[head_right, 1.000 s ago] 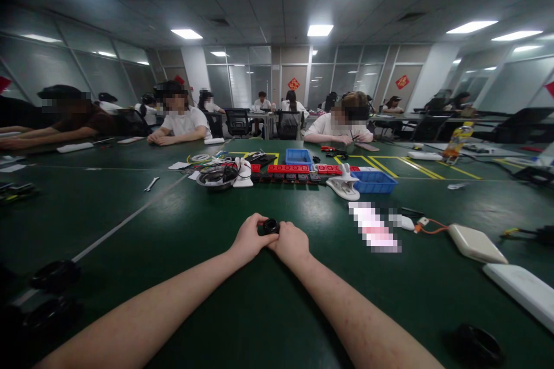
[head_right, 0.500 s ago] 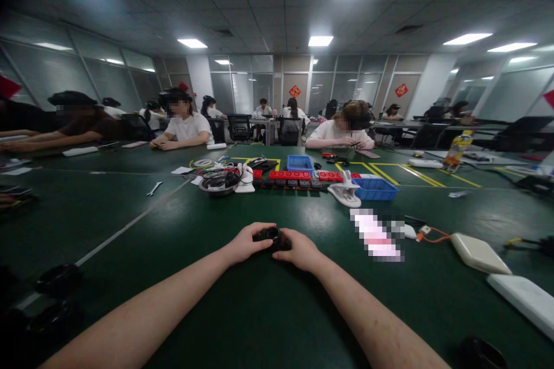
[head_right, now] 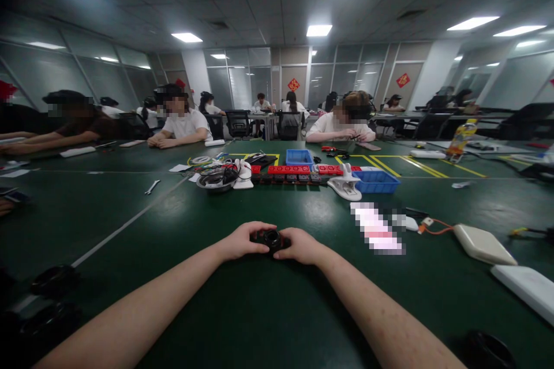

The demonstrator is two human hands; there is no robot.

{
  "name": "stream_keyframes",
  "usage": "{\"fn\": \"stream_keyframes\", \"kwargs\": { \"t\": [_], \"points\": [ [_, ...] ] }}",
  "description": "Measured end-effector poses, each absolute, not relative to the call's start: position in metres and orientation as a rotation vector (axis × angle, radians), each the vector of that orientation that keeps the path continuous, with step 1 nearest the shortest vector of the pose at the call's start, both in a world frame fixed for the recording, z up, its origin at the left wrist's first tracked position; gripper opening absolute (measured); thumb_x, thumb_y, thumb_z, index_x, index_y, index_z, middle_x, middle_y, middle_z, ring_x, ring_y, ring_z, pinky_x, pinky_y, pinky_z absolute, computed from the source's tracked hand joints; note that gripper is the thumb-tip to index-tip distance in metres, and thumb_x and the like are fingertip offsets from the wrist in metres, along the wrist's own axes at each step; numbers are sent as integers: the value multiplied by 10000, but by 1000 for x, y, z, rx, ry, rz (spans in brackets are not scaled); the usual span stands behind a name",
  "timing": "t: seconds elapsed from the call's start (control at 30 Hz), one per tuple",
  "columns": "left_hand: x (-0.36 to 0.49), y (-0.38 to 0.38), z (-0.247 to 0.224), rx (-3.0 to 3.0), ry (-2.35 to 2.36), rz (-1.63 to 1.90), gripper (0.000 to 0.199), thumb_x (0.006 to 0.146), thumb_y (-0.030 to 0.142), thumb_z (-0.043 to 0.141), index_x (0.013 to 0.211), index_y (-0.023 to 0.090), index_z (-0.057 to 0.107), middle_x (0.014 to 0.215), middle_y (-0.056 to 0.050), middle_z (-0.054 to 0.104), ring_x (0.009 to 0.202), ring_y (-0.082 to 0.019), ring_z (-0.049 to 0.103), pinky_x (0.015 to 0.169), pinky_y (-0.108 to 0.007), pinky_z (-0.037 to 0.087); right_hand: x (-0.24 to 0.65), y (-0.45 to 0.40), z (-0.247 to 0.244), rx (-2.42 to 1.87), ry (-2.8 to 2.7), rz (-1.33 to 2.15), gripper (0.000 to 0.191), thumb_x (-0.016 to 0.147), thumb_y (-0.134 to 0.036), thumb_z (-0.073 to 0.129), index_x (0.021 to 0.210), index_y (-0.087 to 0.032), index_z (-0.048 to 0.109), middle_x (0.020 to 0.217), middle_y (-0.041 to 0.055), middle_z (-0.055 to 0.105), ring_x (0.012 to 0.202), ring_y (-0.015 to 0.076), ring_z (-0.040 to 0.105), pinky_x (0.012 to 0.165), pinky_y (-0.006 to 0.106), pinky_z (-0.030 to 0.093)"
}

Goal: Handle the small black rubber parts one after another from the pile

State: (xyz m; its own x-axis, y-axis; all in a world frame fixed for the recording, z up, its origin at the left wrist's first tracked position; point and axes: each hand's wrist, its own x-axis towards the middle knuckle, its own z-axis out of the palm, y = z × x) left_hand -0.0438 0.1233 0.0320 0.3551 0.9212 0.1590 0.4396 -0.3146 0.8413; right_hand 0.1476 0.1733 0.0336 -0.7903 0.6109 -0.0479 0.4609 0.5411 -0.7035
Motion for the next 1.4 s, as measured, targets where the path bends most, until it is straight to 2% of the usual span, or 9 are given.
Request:
{"fn": "stream_keyframes", "kwargs": {
  "t": [0.27,0.57,0.8,0.93,1.03,1.2,1.4],
  "points": [
    [-43,122,33,1914,1195,870,431,596,256,685,1008,193,575,952,-36,578,831,-165,544,731,-267,416,147,171,35,-890,-2530,1129,313,631,-264,626,929,-176,591,807,-8,607,706,135,532,633,230,383],
    [-37,125,22,1811,1325,919,457,543,288,718,953,151,571,892,-40,586,775,-162,534,688,-265,410,144,173,29,-1041,-2483,1077,296,583,-300,658,822,-155,563,672,-28,537,612,109,475,528,205,330],
    [-21,121,17,1783,1626,1060,376,523,336,715,818,162,558,831,-22,560,788,-182,512,676,-275,391,134,169,22,-1288,-2445,776,374,542,-402,667,789,-170,506,700,-5,558,614,126,491,490,205,289],
    [-16,124,14,1765,1839,1171,346,527,330,707,788,165,550,826,-25,551,839,-201,500,705,-289,378,119,157,20,-1520,-2353,380,308,642,-443,562,780,-178,486,739,26,581,630,154,531,481,224,263],
    [-15,125,13,1757,1895,1201,341,535,331,699,792,166,548,826,-29,548,843,-204,498,710,-295,378,114,153,19,-1524,-2371,261,284,676,-434,530,793,-179,486,776,42,590,660,169,554,503,235,281],
    [-18,121,15,1755,1790,1151,342,559,308,685,838,164,549,848,-33,548,816,-190,506,696,-285,389,123,155,21,-1402,-2451,339,440,612,-547,566,835,-173,495,817,57,587,705,191,561,532,245,325],
    [-35,121,20,1895,1401,947,397,578,322,687,915,171,541,903,-33,543,843,-188,511,725,-288,396,141,162,28,-1017,-2562,698,536,577,-392,666,1051,-207,495,980,52,576,866,209,536,690,281,388]
  ]
}}
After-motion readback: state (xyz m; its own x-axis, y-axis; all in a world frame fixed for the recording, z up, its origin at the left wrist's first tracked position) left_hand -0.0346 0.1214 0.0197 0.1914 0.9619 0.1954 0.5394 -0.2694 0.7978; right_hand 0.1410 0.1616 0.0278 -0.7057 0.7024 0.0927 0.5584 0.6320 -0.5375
